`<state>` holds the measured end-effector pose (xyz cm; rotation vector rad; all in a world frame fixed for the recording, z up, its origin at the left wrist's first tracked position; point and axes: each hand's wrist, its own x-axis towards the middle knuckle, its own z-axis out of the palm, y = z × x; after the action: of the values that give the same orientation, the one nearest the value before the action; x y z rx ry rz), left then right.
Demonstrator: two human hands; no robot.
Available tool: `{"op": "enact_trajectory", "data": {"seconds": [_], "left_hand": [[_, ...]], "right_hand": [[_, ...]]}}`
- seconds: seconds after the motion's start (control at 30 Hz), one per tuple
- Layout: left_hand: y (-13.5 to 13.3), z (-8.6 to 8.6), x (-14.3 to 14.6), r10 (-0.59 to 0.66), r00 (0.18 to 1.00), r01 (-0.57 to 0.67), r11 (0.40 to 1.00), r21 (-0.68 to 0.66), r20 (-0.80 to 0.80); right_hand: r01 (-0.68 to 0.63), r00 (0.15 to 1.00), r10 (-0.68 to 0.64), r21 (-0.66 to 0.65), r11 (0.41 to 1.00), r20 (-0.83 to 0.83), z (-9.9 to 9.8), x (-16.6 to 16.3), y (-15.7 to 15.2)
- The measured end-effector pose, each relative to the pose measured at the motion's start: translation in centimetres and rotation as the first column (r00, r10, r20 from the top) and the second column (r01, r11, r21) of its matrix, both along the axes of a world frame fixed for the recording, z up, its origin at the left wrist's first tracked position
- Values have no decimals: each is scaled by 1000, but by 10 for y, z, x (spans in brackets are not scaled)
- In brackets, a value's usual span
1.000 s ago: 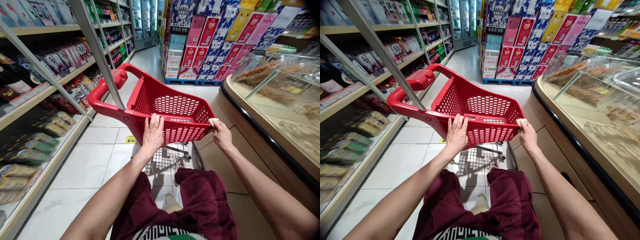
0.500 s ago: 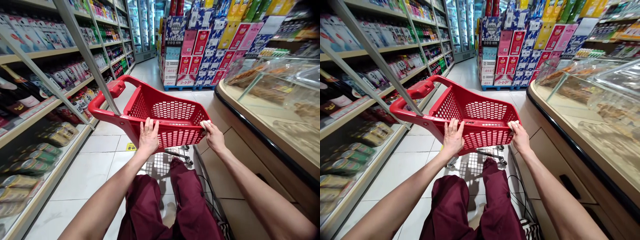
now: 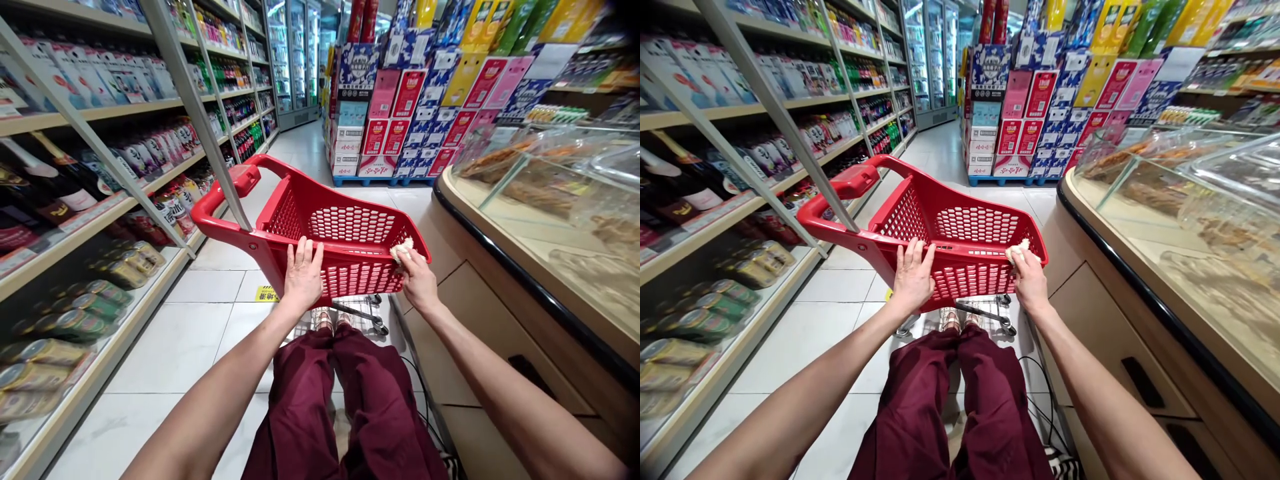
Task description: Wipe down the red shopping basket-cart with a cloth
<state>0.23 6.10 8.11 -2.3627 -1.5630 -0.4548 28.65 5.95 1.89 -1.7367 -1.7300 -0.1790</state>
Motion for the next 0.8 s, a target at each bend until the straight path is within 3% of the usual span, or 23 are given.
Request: {"op": "enact_trajectory", "data": {"seconds": [0.17,0.5,0.7,0.8], "left_hand": [[5,-4,0,-17,1000,17,1000,8,26],[2,-3,0,-39,998,39,999,2,44],[2,-3,0,-42,998,43,999,-19,41],[2,-4,-3,-26,999,26,1000,-12,28]], "right_hand": [[-75,997,75,7,997,15,-1,-2,7],[-76,996,76,-8,997,38,-7,16,12],[72,997,-72,34,997,13,-4,3,12],[-65,997,63,51,997,37,-6,-5,9]]}}
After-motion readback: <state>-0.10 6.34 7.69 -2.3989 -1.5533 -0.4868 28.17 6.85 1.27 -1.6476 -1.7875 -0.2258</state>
